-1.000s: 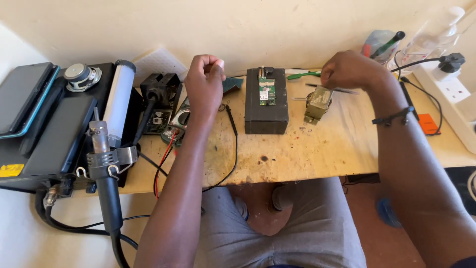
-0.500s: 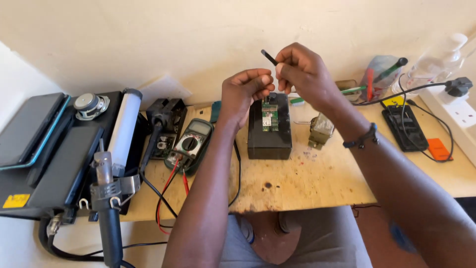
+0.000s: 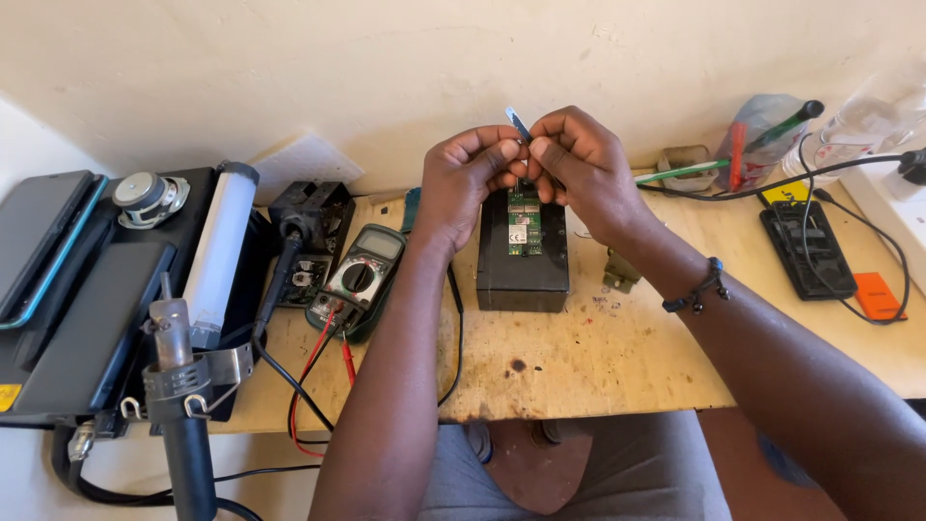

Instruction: The person uses a small metal tool to scrape and clean a green circuit board held over a black box. They then use their fingers to wipe and rub the board's surface, flipping it over to clean the other side.

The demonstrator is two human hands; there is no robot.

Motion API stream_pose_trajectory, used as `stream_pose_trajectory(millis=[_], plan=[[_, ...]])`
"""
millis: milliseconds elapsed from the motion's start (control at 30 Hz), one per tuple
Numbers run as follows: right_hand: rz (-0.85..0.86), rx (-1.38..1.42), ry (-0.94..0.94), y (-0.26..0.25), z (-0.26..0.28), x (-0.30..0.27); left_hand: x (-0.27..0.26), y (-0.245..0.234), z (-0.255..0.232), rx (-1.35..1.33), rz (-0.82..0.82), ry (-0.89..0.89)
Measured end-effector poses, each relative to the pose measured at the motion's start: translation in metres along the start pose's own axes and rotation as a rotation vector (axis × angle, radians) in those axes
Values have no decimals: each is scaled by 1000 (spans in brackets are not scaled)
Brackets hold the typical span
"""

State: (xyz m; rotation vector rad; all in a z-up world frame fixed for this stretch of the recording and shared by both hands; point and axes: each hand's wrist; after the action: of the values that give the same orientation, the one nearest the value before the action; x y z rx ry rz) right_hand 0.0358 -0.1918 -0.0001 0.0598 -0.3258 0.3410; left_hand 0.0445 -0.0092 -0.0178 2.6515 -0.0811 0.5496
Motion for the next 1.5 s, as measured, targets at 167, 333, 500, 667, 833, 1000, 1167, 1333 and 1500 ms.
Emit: stream_pose_trajectory(millis=[167, 333, 500, 667, 833, 1000, 1167, 1333, 1500], plan=[[-4, 4, -14, -1, -2, -3, -2, 1, 0, 13, 9, 10], [-6, 42, 2, 1, -2, -2, -1, 0, 3, 34, 12, 6], [-8, 78, 26, 3, 1, -1, 1, 1, 6, 31, -6, 2], [-12, 93, 25, 2, -2, 0, 0, 2, 5, 43, -19, -5], [-11, 91, 30, 2, -3, 2, -1, 3, 2, 44, -43, -6], [-6, 73, 24, 1, -6, 1, -2, 3, 3, 55, -38, 3], [2, 87, 12, 3, -6, 1, 0, 1, 8, 65, -37, 16], [-7, 102, 8, 3, -6, 1, 0, 3, 6, 75, -39, 13], [-30, 67, -11, 3, -4, 0, -6, 9, -7, 111, -32, 13]])
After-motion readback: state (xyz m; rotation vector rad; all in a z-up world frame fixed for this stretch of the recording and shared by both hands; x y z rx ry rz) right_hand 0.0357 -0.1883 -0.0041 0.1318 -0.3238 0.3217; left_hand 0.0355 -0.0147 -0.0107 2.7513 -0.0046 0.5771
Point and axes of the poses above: each hand's wrist, its own x-axis towards the middle knuckle, its own y-axis out of the palm, z = x × y, and after that the axes turned 9 degrees about y, right-handed
